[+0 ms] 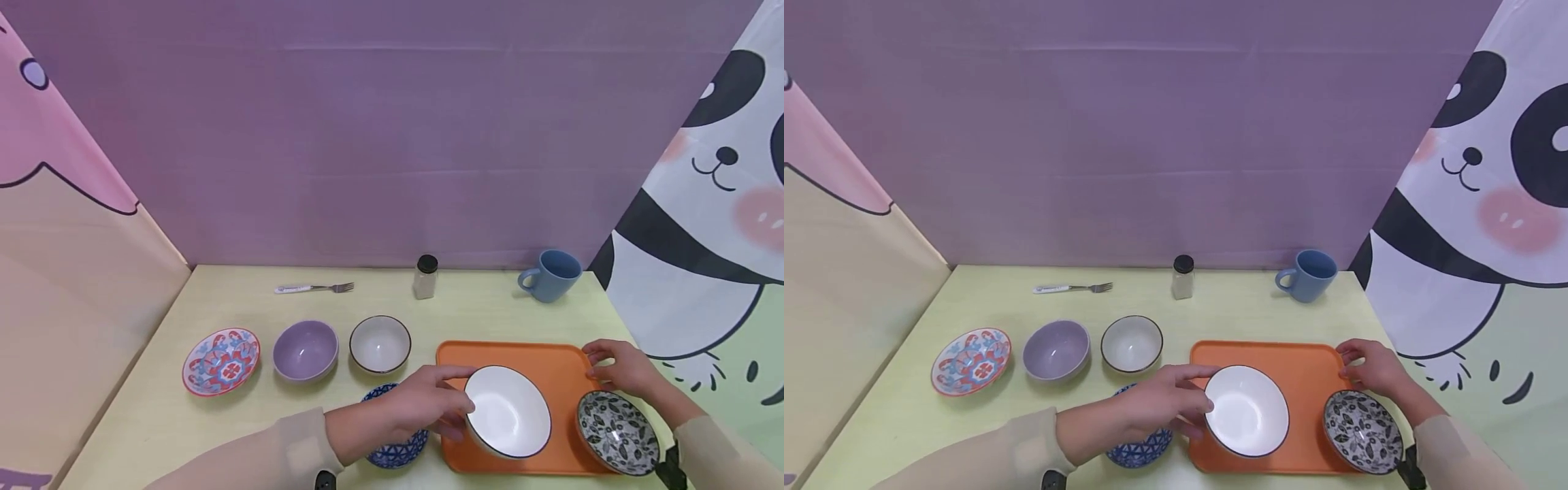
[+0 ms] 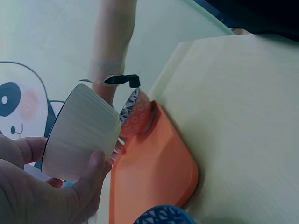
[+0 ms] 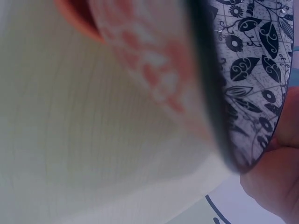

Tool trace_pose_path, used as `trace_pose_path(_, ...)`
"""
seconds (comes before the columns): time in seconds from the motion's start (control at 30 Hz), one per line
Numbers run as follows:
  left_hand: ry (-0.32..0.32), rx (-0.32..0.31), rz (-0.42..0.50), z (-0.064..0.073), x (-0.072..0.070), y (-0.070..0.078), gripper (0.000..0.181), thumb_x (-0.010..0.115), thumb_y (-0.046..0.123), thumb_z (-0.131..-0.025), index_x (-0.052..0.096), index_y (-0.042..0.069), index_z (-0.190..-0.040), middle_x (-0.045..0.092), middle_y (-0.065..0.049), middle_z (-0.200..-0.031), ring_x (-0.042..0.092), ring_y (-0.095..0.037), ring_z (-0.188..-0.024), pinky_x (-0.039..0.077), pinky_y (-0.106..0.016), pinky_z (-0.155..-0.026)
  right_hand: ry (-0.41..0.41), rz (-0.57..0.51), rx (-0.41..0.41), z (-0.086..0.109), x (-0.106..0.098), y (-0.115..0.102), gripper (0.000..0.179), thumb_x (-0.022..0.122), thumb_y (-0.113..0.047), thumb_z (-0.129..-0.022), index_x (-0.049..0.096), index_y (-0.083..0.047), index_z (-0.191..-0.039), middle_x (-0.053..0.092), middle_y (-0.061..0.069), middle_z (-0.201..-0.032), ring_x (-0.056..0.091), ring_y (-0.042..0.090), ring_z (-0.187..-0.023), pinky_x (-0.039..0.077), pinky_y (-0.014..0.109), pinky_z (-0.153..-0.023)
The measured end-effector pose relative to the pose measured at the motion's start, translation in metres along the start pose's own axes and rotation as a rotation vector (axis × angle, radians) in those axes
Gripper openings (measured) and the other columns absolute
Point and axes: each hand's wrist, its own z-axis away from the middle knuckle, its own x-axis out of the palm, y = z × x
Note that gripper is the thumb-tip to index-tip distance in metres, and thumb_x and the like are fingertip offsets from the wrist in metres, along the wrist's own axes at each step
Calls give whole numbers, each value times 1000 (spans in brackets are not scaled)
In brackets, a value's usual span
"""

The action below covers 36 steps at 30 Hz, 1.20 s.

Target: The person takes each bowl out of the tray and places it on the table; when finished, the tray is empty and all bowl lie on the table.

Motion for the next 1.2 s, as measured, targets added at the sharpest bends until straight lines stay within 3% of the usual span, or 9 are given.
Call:
trace_pose_path(0.4, 37, 36, 39, 21, -28, 9, 66, 68, 9, -87, 50, 9, -150, 66, -16, -110, 72, -24, -84, 65, -46, -79, -6, -7, 0, -2, -2, 4, 43, 73, -5, -91, 58, 5, -130, 65, 19, -113, 66, 21, -85, 65, 38, -70)
trace_pose_path(1.2, 88, 97, 64, 59, -88, 8, 66, 62, 11, -92, 40, -1, -153, 68, -16, -111, 72, -24, -88, 63, -45, -88, -6, 1, -8, -1, -3, 3, 44, 74, -4, -90, 58, 6, -129, 65, 18, -110, 66, 22, -85, 66, 39, -69)
